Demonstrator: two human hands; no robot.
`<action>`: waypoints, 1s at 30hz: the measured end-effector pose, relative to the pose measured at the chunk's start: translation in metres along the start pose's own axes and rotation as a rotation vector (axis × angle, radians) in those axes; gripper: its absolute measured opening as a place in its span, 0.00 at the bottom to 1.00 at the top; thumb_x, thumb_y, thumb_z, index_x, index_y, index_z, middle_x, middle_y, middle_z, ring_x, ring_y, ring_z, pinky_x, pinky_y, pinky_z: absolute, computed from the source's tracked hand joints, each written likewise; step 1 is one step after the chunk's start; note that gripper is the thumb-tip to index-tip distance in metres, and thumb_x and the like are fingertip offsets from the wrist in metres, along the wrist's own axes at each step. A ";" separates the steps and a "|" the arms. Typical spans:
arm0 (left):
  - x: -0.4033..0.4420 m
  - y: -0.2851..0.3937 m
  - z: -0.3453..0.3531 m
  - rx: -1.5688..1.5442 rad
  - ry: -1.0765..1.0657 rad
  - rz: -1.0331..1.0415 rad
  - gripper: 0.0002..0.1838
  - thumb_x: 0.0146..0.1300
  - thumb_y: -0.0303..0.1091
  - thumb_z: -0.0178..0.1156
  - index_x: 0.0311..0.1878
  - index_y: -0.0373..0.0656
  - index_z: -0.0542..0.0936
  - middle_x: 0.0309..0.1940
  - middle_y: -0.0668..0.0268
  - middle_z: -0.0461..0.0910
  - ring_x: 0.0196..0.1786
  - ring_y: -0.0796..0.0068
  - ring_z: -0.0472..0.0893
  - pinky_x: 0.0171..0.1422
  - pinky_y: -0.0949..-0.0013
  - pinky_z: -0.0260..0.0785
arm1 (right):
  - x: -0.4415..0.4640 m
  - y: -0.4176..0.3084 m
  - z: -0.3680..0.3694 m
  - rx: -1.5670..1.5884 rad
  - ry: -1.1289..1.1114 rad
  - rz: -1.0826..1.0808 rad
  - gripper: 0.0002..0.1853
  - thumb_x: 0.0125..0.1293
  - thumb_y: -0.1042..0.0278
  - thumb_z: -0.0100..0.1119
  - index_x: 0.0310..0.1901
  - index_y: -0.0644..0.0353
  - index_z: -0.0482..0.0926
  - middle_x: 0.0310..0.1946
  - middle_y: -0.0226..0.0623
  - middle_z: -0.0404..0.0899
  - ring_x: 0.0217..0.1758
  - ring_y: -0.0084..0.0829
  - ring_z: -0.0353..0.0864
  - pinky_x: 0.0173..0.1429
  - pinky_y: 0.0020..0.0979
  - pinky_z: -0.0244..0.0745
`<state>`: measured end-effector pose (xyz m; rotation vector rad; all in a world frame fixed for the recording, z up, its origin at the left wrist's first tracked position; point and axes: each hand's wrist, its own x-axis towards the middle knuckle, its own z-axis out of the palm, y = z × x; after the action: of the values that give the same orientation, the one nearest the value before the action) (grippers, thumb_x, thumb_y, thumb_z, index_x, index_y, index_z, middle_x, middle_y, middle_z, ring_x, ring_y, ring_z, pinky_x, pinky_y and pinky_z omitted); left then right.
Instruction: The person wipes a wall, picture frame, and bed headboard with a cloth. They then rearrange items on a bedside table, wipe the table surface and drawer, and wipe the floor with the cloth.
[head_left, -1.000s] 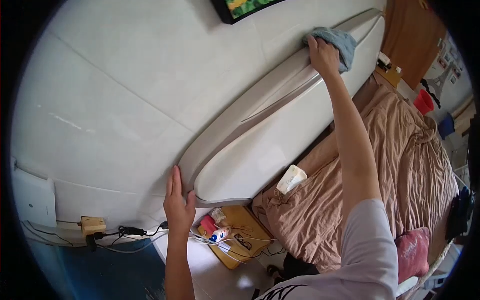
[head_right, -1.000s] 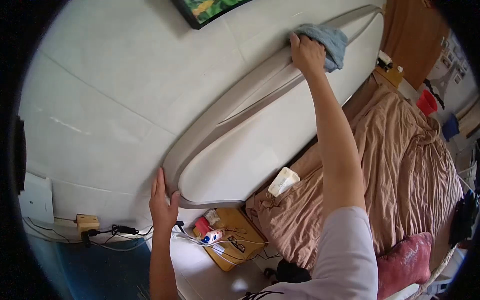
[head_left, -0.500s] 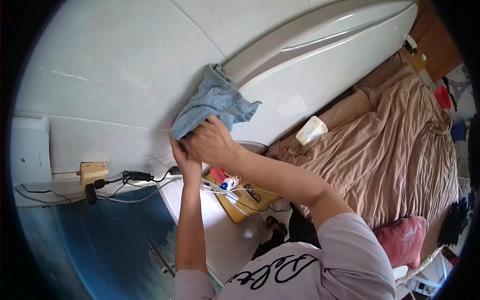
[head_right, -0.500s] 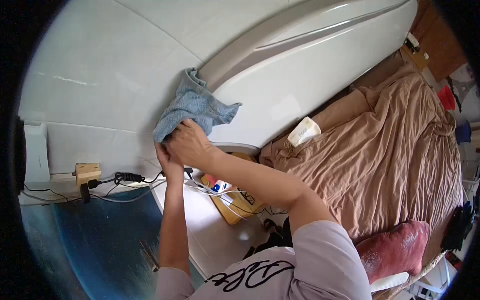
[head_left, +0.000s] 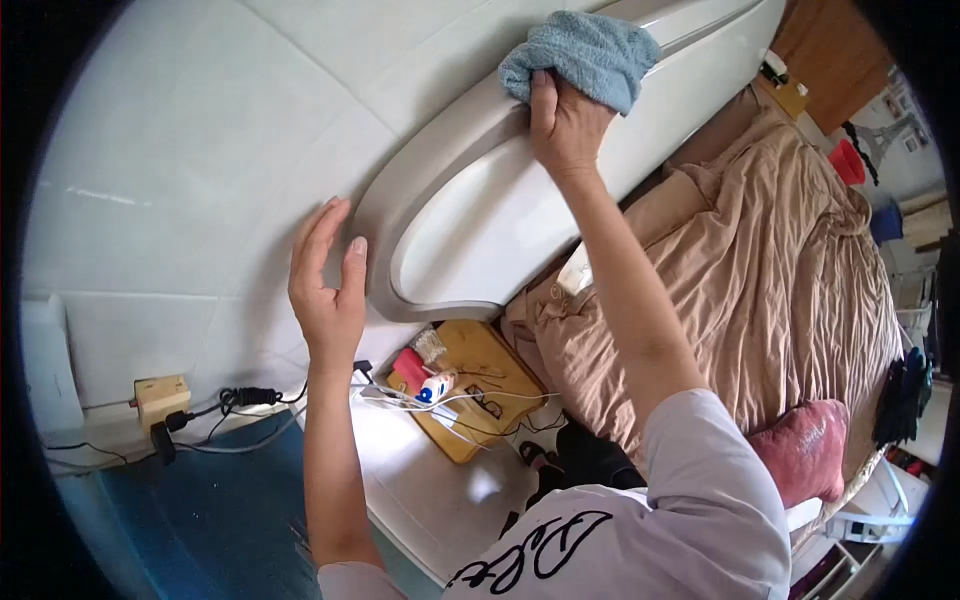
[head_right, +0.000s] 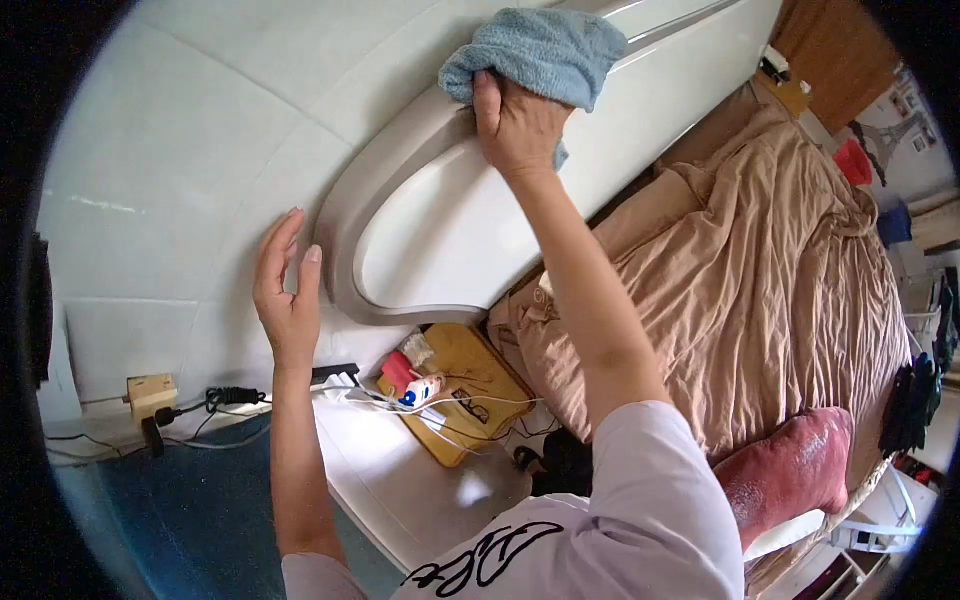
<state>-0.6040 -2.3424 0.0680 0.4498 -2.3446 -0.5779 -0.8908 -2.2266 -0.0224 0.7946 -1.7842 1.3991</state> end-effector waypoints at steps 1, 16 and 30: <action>0.009 0.002 0.008 0.022 -0.023 0.037 0.21 0.70 0.27 0.61 0.66 0.42 0.78 0.62 0.57 0.80 0.65 0.60 0.78 0.68 0.61 0.71 | 0.001 0.011 0.004 0.056 0.065 0.053 0.18 0.73 0.56 0.49 0.54 0.58 0.81 0.54 0.54 0.79 0.60 0.56 0.74 0.67 0.50 0.63; 0.057 0.038 0.077 0.370 -0.205 0.157 0.29 0.68 0.36 0.58 0.71 0.37 0.72 0.62 0.49 0.77 0.64 0.47 0.76 0.69 0.52 0.67 | 0.080 0.112 -0.034 0.098 -0.019 0.183 0.20 0.68 0.54 0.56 0.54 0.58 0.83 0.58 0.56 0.78 0.65 0.58 0.73 0.73 0.50 0.61; 0.057 0.021 0.085 0.429 -0.216 0.106 0.32 0.69 0.45 0.59 0.70 0.33 0.71 0.61 0.46 0.77 0.59 0.43 0.77 0.63 0.49 0.70 | 0.225 0.428 -0.054 -0.234 -0.017 0.961 0.42 0.72 0.33 0.35 0.72 0.62 0.70 0.76 0.59 0.56 0.80 0.58 0.52 0.80 0.50 0.50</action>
<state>-0.7065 -2.3266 0.0515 0.4681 -2.6876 -0.0694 -1.3564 -2.0873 -0.0531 -0.2490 -2.4162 1.6707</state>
